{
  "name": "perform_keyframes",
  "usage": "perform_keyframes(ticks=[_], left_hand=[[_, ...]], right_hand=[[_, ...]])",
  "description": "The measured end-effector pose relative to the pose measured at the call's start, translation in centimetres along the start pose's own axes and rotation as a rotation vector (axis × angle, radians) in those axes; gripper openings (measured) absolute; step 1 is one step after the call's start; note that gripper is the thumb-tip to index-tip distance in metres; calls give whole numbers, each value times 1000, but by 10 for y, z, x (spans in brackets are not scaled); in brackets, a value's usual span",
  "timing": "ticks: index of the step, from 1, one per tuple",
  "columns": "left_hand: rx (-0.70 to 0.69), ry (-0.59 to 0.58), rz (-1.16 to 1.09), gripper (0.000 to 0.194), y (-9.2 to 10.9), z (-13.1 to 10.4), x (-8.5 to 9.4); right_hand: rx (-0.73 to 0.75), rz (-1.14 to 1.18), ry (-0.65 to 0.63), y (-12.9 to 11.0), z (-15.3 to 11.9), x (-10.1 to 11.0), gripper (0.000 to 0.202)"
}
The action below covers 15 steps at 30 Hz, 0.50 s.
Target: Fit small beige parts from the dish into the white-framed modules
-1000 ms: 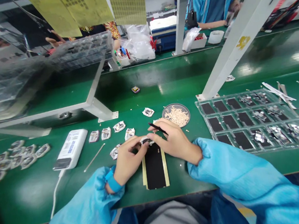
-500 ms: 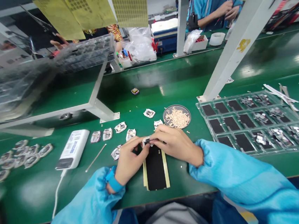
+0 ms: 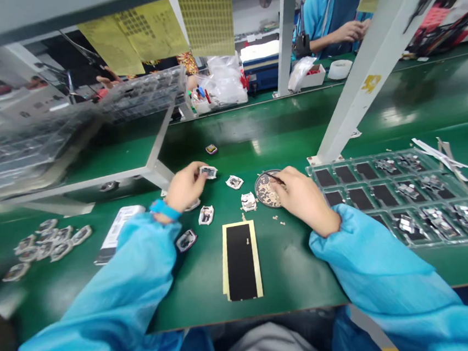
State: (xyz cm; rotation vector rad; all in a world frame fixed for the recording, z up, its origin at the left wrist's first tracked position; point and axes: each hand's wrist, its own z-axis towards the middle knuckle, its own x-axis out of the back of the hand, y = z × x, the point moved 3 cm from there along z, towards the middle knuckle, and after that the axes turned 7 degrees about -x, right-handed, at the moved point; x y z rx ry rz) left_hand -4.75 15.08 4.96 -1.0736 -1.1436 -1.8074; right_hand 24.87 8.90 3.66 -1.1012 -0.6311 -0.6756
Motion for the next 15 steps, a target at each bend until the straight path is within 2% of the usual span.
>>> perform_keyframes(ticks=[3,5,7,10,12,15], left_hand=[[73,-48,80,33,-31,41,-4],[86,-33,111,43,-34,49,-10],[57,-3,128,50,-25,43,-17],[-102,-3,61,47,2,21,-31],[-186,-23,12,56,20,7,-40],[-167,-34,39,68,37,-1,-48]], right_hand=[[-47,-3,36,11,3,4,12],[-42,48,54,8,3,4,11],[-25,105,80,0,1,6,14],[4,191,99,-14,-2,12,24],[38,226,109,-22,-5,16,29],[74,223,82,-27,-8,17,36]])
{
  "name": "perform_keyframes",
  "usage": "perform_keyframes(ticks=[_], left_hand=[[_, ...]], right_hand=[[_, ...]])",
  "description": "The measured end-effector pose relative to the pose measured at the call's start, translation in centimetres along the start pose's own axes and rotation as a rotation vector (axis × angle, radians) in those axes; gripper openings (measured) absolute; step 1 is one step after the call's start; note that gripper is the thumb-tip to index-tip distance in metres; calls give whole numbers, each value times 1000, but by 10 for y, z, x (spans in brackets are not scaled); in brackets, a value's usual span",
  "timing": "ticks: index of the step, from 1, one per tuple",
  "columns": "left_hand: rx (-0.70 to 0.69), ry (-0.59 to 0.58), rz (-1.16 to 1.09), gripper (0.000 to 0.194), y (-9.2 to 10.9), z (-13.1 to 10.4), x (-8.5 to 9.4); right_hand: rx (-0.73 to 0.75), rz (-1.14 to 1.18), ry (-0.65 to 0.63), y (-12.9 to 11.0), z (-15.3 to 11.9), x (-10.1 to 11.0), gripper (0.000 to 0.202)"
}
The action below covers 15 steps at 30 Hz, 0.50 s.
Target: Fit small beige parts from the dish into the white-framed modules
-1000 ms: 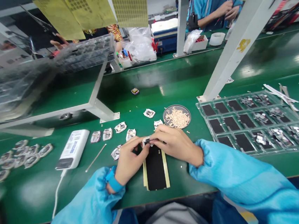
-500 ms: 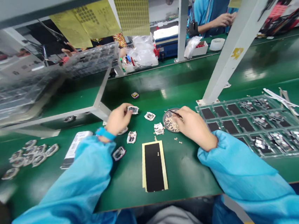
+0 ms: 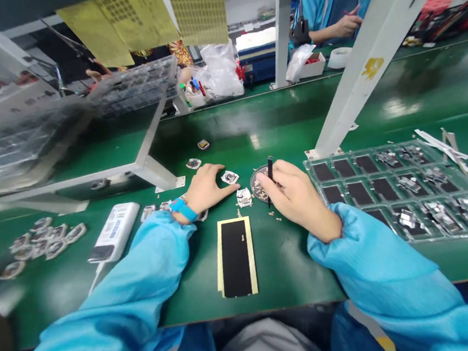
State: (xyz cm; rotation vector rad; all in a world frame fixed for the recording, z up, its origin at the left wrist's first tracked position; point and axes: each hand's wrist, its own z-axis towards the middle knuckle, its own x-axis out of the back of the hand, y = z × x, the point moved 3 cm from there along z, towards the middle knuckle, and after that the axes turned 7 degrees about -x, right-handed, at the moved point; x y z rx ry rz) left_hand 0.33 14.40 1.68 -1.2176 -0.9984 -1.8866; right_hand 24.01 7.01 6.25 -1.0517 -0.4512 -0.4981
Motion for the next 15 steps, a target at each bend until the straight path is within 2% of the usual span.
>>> perform_keyframes(ticks=[5,7,9,12,15], left_hand=[[24,-24,46,47,8,4,5],[1,-1,4,45,9,-2,11],[-13,65,-112,46,11,-15,18],[47,172,-428,52,14,-43,25],[149,167,-676,60,15,-67,27]], right_hand=[[-8,-130,-297,6,-6,-16,41],[-7,-129,-359,8,-7,-20,37],[-55,-50,-352,8,-8,-22,32],[-215,200,-368,5,-11,-27,25],[-317,429,-469,-3,-19,-38,22]])
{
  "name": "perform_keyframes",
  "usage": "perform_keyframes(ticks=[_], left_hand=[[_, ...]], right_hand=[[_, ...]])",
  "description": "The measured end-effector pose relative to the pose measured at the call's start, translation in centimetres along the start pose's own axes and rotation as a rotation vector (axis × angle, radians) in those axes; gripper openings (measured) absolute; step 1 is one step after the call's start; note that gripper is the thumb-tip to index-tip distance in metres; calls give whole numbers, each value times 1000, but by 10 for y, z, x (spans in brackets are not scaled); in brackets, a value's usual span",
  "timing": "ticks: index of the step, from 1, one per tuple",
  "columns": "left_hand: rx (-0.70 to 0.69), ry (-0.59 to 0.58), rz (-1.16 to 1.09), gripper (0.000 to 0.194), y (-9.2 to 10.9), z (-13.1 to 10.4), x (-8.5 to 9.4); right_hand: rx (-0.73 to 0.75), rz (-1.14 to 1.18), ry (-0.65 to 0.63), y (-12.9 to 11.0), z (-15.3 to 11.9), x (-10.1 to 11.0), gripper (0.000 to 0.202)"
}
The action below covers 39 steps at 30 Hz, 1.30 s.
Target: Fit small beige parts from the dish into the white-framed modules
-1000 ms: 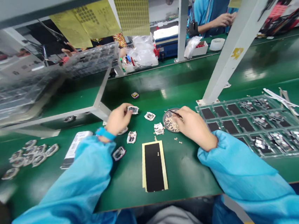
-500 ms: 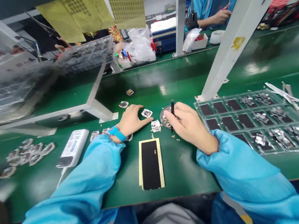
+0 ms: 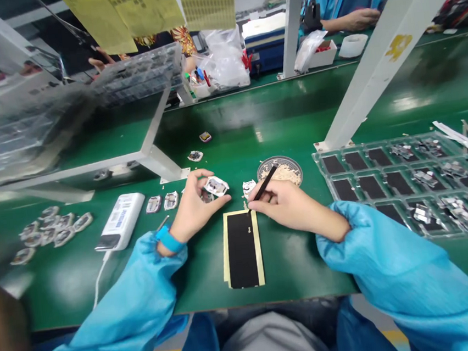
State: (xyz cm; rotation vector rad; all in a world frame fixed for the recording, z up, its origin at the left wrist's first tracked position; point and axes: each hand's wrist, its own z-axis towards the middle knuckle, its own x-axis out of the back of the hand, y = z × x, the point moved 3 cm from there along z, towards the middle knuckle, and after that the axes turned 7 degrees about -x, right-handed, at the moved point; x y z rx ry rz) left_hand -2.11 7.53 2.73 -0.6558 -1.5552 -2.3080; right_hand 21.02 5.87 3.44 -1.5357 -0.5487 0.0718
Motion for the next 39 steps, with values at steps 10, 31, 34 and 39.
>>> perform_keyframes(ticks=[10,31,34,39], left_hand=[[143,-110,-87,39,8,-15,6],[207,-299,-157,19,10,-37,-29],[286,-284,-298,21,8,-35,-30],[367,-259,-368,24,5,-34,-28]], right_hand=[[-2,88,97,17,-1,-25,22],[-92,90,81,21,4,-12,21],[-74,193,87,15,3,-12,26],[77,134,185,9,-3,-13,24]])
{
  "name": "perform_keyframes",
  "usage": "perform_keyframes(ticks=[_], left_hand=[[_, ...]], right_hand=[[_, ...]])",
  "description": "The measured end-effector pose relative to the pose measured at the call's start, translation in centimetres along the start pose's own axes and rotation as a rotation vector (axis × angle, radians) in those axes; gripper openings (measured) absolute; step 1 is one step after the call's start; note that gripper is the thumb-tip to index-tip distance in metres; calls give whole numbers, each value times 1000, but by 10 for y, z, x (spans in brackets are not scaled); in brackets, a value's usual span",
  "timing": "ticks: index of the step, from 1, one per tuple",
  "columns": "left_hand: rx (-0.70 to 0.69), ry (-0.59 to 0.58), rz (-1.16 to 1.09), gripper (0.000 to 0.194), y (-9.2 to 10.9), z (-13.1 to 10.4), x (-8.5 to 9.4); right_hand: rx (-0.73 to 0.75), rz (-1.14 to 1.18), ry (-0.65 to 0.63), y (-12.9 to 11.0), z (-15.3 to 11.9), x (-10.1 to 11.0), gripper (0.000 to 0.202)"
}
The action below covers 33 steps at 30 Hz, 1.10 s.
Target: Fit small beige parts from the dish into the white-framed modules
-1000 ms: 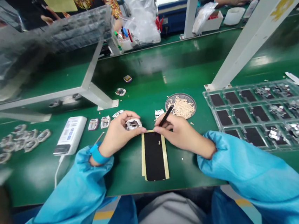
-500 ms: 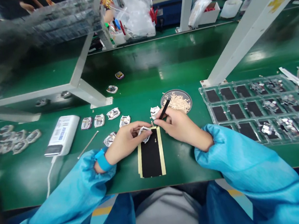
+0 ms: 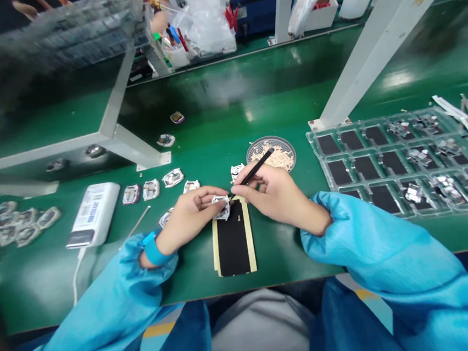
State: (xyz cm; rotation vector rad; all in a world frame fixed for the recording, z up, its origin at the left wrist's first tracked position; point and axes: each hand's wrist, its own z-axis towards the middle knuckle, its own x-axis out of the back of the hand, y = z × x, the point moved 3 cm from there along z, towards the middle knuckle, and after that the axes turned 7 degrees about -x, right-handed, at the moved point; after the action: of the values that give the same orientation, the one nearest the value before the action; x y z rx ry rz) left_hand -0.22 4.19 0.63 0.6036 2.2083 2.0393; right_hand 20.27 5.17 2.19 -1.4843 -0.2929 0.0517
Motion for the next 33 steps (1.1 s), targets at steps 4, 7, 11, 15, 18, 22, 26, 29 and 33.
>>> perform_keyframes(ticks=[4,7,11,15,18,22,26,29,33], left_hand=[[15,0,-25,25,-1,0,1],[18,5,-13,25,-1,0,2],[18,11,-17,25,-2,0,2],[14,9,-23,26,-1,0,2],[15,8,-21,26,-1,-1,2],[22,7,-20,26,0,-1,2],[22,-11,-39,30,3,-2,2],[14,-32,-87,34,5,-4,0],[38,-55,-180,37,6,-6,-2]], right_hand=[[142,-198,8,0,-5,-3,15],[192,-247,-10,0,-7,-5,12],[219,-270,-18,-2,-7,-5,9],[229,-273,-19,-2,-6,-5,8],[254,-292,-36,-1,-6,-7,8],[287,-314,-39,-2,-8,-8,9],[291,-261,-24,-7,-10,-7,12],[298,-232,-35,-8,-10,-7,13],[311,-201,-41,-8,-11,-7,14]])
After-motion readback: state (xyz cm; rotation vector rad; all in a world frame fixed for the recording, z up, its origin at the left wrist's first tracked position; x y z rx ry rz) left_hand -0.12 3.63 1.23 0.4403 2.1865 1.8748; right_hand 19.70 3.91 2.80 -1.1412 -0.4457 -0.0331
